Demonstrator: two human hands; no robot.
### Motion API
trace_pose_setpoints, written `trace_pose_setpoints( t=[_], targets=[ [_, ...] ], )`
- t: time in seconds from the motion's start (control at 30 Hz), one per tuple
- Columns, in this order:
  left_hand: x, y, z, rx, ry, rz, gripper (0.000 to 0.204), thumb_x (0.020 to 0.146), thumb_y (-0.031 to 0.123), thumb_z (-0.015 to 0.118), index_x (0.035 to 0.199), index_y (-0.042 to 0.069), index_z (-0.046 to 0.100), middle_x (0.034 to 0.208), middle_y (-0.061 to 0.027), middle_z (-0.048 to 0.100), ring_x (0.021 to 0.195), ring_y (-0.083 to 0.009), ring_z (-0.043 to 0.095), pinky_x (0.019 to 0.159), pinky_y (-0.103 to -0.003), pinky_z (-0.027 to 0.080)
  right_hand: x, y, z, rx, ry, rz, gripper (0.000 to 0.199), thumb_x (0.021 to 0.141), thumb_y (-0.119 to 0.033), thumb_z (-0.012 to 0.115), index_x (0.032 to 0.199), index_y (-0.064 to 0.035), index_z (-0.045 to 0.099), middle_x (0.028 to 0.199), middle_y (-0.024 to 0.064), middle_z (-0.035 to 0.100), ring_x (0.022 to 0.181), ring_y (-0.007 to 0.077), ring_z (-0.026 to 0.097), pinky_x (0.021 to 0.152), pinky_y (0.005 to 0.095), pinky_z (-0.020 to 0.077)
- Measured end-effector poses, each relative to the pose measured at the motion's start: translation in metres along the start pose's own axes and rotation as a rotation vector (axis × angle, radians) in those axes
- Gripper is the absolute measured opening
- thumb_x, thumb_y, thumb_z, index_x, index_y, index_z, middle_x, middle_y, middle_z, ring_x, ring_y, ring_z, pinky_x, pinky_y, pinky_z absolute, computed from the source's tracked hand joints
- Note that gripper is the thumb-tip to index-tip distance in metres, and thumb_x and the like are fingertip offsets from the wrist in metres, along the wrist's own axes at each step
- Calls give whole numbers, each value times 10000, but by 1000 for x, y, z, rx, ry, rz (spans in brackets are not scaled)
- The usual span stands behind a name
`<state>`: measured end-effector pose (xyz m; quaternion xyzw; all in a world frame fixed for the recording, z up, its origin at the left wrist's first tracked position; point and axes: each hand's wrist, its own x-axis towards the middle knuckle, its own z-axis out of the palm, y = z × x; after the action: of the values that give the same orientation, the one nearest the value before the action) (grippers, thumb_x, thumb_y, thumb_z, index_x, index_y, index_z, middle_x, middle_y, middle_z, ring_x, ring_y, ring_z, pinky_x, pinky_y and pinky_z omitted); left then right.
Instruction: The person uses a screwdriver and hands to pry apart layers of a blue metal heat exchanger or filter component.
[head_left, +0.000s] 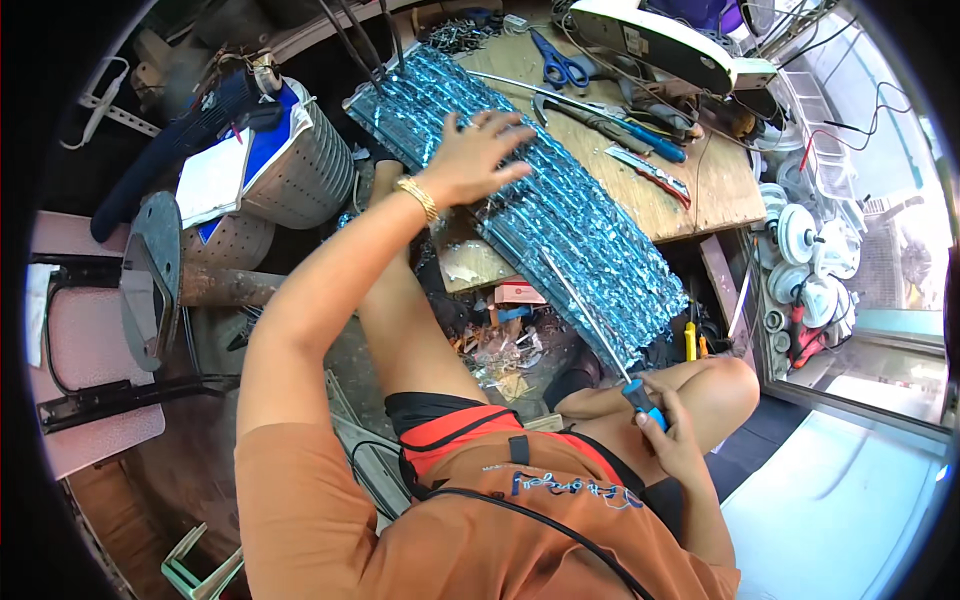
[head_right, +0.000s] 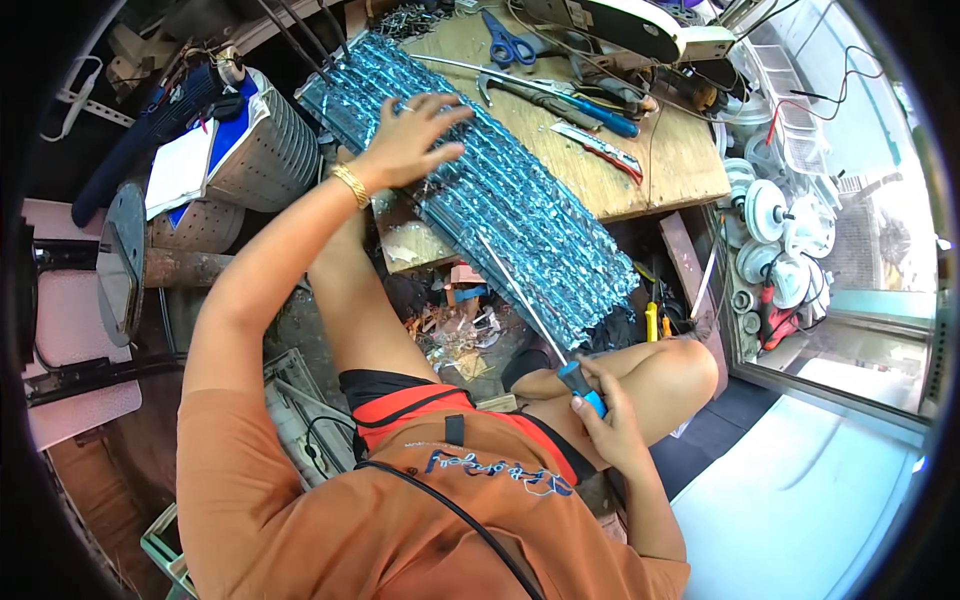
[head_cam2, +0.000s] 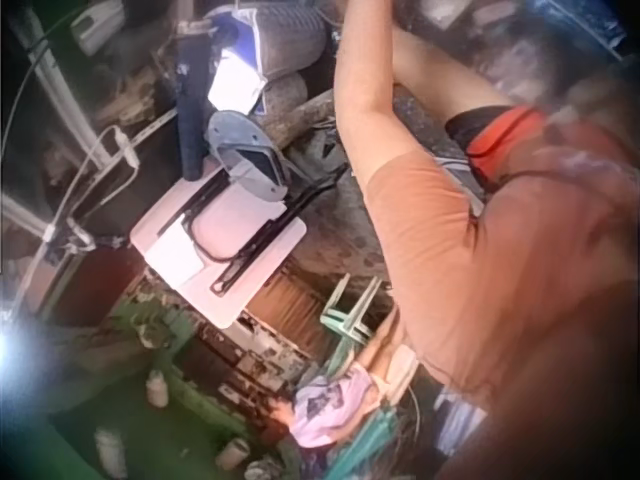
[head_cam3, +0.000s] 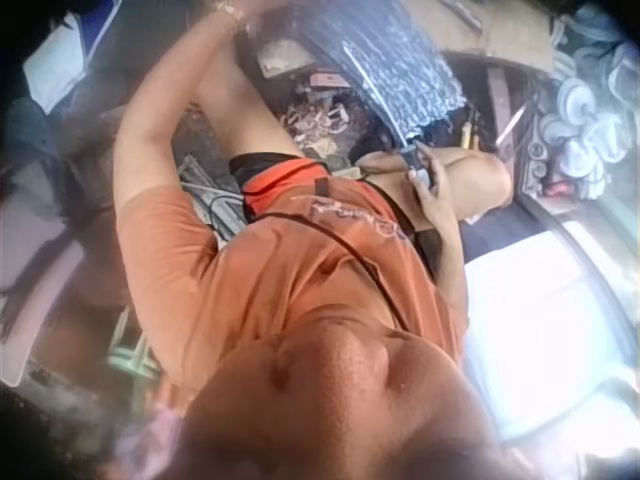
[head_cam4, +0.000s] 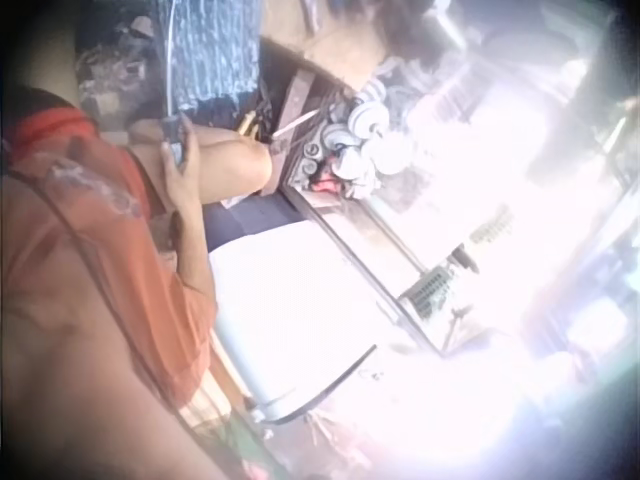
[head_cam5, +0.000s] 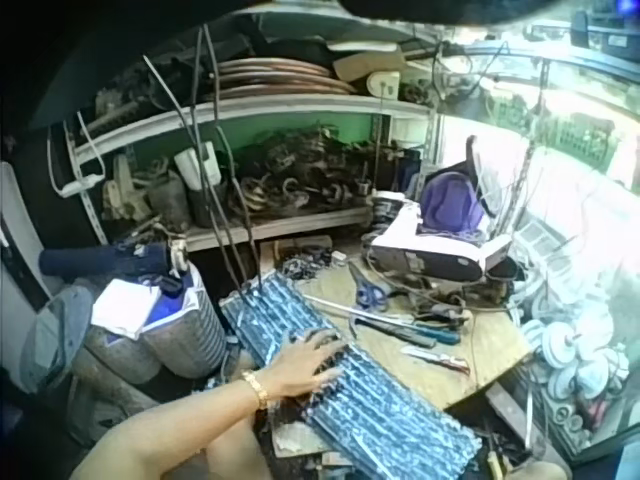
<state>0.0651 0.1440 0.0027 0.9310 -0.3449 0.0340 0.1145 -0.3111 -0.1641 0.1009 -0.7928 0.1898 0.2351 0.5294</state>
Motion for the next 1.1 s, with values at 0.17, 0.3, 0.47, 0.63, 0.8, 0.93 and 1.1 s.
trace_pose_setpoints(
  t=[0.17,0.3,0.47,0.63,0.8,0.93,1.1],
  targets=[
    [4,-21,5,130,148,145,735,1000,653,526,1631,296,409,1720,-52,341,1601,-328,265,1229,-713,152,11,-9,3,-81,-19,-142,554,998,-9,598,1543,-28,501,1357,163,695,1227,289,659,1104,398,461],
    [6,-19,9,134,98,165,762,990,668,533,1650,322,374,1737,-53,314,1617,-332,235,1255,-707,118,29,-25,1,-152,-55,-221,508,986,16,574,1493,-24,566,1412,186,678,1268,321,674,1089,397,487],
    [8,-15,12,130,154,166,755,982,665,547,1639,323,396,1718,-58,350,1601,-343,272,1253,-695,140,48,-31,-3,-227,-86,-240,513,978,23,566,1487,-35,581,1376,211,694,1240,329,697,1062,397,510],
    [1,-8,17,105,173,143,759,964,655,585,1624,317,423,1704,-56,372,1587,-343,301,1245,-692,175,51,-58,-7,-281,-154,-15,522,971,22,577,1489,-44,586,1276,210,732,1118,310,730,986,381,536],
    [2,-9,9,89,234,141,752,952,637,612,1606,305,447,1699,-44,380,1579,-341,313,1223,-714,200,62,-80,-6,-274,-200,-63,521,961,25,589,1475,-55,603,1122,207,761,981,281,749,898,379,555],
    [6,-12,18,86,224,144,748,953,641,607,1605,314,444,1707,-29,370,1588,-315,303,1238,-694,185,73,-69,-11,-450,-157,-205,481,966,7,599,1443,-43,629,1163,235,750,1033,334,743,962,388,551],
    [5,-19,14,121,213,143,754,950,632,621,1616,339,423,1717,-19,355,1598,-299,287,1254,-678,164,54,-44,-12,-263,-123,-119,446,974,-15,595,1418,-13,642,1210,217,751,1103,326,740,1003,392,539]
  ],
)
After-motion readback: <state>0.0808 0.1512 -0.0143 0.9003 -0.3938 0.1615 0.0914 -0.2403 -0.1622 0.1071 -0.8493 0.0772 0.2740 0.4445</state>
